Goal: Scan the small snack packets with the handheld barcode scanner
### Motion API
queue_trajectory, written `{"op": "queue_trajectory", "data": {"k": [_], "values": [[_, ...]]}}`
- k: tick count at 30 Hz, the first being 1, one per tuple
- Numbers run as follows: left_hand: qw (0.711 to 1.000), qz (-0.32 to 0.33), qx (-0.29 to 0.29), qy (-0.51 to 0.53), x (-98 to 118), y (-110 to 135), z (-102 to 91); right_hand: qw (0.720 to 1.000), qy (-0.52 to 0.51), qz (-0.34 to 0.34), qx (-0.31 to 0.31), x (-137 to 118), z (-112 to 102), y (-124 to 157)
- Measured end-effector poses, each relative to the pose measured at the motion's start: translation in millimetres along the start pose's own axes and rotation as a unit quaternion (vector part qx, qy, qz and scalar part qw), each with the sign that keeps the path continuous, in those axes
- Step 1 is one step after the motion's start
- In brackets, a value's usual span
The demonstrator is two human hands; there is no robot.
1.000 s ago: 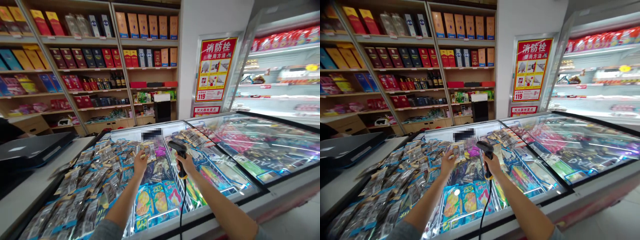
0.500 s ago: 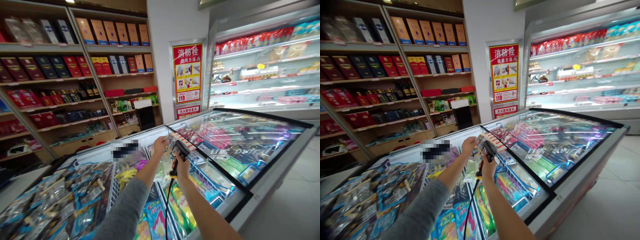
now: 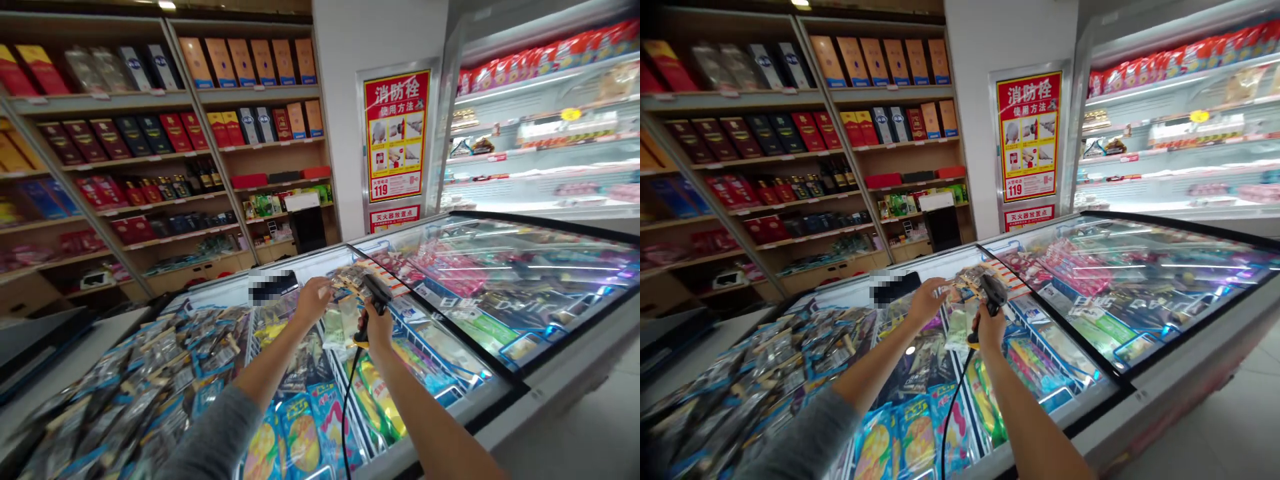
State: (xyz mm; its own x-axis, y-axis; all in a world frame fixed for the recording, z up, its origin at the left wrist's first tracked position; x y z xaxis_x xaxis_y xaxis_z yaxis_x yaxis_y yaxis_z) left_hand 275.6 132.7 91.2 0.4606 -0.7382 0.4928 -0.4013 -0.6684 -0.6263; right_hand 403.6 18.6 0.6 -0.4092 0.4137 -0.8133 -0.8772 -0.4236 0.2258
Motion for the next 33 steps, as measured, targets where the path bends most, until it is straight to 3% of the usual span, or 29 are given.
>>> {"op": "queue_trajectory", "data": {"k": [6,9,12,17,23,29,33], "values": [[0.993,-0.058,0.008,-0.1,-50.9,121.7,-103.9,0.998,-0.007,0.008,-0.068,10.9,5.4,34.3],[0.974,-0.065,-0.003,-0.217,-72.6,176.0,-138.6,0.994,0.009,0.028,-0.107,28.6,20.1,72.9],[0.952,-0.066,-0.026,-0.296,-90.8,204.8,-166.5,0.984,0.038,0.057,-0.167,50.3,39.8,122.9],[0.949,-0.056,-0.057,-0.305,-116.7,217.4,-201.2,0.951,0.107,0.08,-0.278,88.4,71.5,200.4],[0.975,-0.049,-0.007,-0.215,-148.2,218.6,-231.0,0.889,0.206,0.167,-0.372,137.7,91.6,265.3],[0.973,-0.092,0.067,-0.2,-165.7,218.4,-252.7,0.872,0.218,0.26,-0.352,155.2,85.3,283.3],[0.939,-0.164,0.071,-0.295,-160.6,218.9,-250.0,0.876,0.216,0.269,-0.335,150.6,79.3,280.5]]}}
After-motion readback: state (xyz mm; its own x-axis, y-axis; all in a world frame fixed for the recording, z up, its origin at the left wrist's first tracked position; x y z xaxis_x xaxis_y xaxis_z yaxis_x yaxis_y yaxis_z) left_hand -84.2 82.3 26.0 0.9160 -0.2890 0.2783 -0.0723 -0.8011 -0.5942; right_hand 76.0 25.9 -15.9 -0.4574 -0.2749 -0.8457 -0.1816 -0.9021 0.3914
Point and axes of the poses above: each hand's wrist, its own y-axis away from the middle knuckle, its own z-axis out of the palm, x = y × z, the point moved 6 cm from there along -y, towards the middle knuckle, and after that the axes turned 12 degrees about x, right-handed, at the moved point
